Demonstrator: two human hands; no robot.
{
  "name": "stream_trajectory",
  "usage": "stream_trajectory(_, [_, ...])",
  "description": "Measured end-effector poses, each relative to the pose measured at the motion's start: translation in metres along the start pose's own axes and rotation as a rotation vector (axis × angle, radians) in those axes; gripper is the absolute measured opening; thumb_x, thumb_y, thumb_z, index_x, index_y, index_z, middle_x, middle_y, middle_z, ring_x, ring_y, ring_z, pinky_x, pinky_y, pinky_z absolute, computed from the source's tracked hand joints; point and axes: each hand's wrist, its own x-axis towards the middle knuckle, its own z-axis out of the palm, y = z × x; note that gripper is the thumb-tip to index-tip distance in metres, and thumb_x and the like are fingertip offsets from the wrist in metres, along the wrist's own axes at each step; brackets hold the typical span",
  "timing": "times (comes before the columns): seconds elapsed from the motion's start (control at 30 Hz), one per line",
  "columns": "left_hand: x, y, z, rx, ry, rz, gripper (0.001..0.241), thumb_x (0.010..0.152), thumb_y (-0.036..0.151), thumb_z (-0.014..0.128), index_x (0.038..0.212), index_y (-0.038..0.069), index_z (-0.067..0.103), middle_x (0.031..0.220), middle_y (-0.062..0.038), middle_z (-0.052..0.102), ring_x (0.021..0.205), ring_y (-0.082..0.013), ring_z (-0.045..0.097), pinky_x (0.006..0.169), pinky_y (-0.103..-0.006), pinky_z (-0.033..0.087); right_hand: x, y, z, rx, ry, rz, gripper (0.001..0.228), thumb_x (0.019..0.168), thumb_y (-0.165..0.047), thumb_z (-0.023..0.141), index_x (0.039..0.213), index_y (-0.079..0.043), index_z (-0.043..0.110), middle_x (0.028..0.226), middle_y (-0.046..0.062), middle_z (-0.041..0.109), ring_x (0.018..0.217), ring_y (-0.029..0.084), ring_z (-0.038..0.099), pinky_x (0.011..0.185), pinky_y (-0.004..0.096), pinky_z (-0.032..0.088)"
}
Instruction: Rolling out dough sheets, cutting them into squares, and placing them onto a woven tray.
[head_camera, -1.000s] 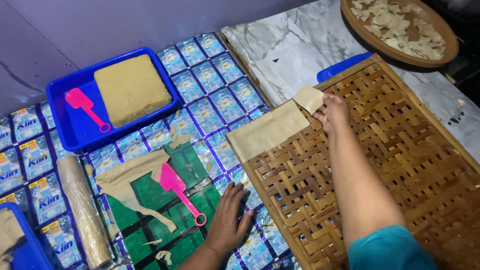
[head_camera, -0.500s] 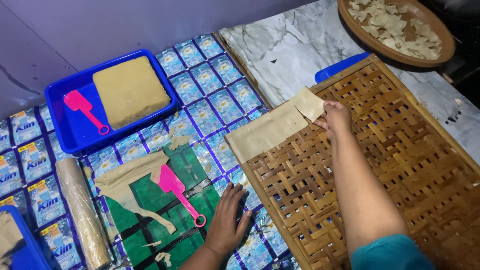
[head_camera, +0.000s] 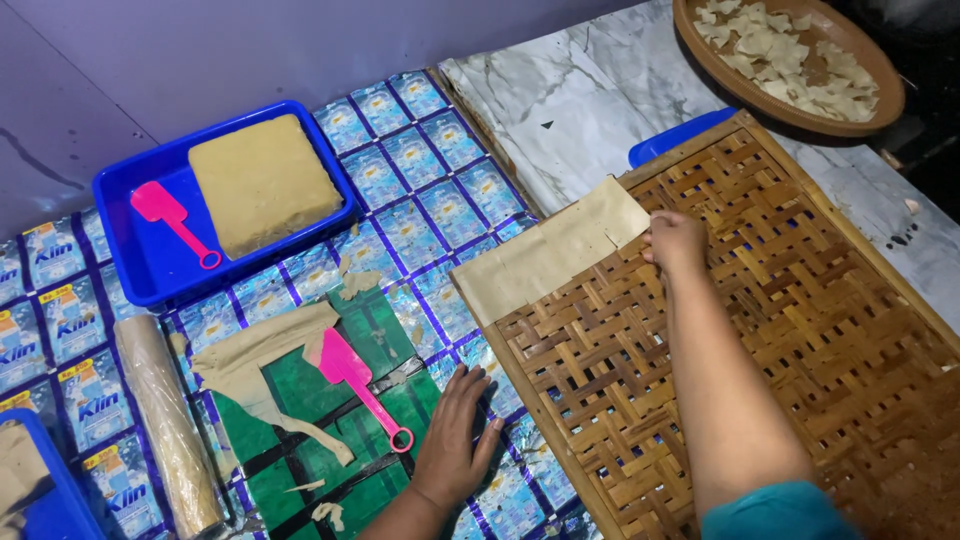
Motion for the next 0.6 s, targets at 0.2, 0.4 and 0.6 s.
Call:
stream_trajectory(0.2, [-0.002, -0.003, -0.006, -0.217, 0.079, -0.048, 0.048, 0.098, 0.025, 0.056, 0.141, 0.004, 0.051, 0.151, -0.016, 0.052, 0.150, -0.0357, 0.038, 0.117, -0.0465, 0.034, -0.069, 0.029, 0.005, -0.177, 0.077, -0.369, 0.016, 0.107, -0.008, 0.053, 0.115, -0.007, 0.067, 0.092, 0.007, 0.071, 0.071, 0.014, 0.062, 0.059, 0.024, 0.050])
stream_trajectory(0.4, [0.006, -0.057, -0.002, -1.338, 0.247, -0.306, 0.050, 0.108, 0.033, 0.036, 0.125, -0.009, 0.057, 0.113, -0.023, 0.069, 0.106, -0.0293, 0.069, 0.099, -0.0410, 0.055, -0.178, 0.092, 0.064, -0.186, -0.157, -0.514, 0.007, 0.096, -0.012, 0.066, 0.100, -0.009, 0.070, 0.071, 0.003, 0.071, 0.058, 0.014, 0.063, 0.053, 0.030, 0.049])
stream_trajectory(0.6, [-0.034, -0.003, -0.090, -0.258, 0.395, -0.194, 0.022, 0.098, 0.014, 0.054, 0.090, 0.003, 0.071, 0.081, -0.006, 0.067, 0.069, -0.0188, 0.059, 0.066, -0.0319, 0.048, -0.280, 0.096, 0.110, -0.328, -0.524, -0.675, 0.011, 0.096, -0.020, 0.065, 0.089, -0.013, 0.060, 0.084, 0.002, 0.064, 0.067, 0.014, 0.066, 0.059, 0.027, 0.059])
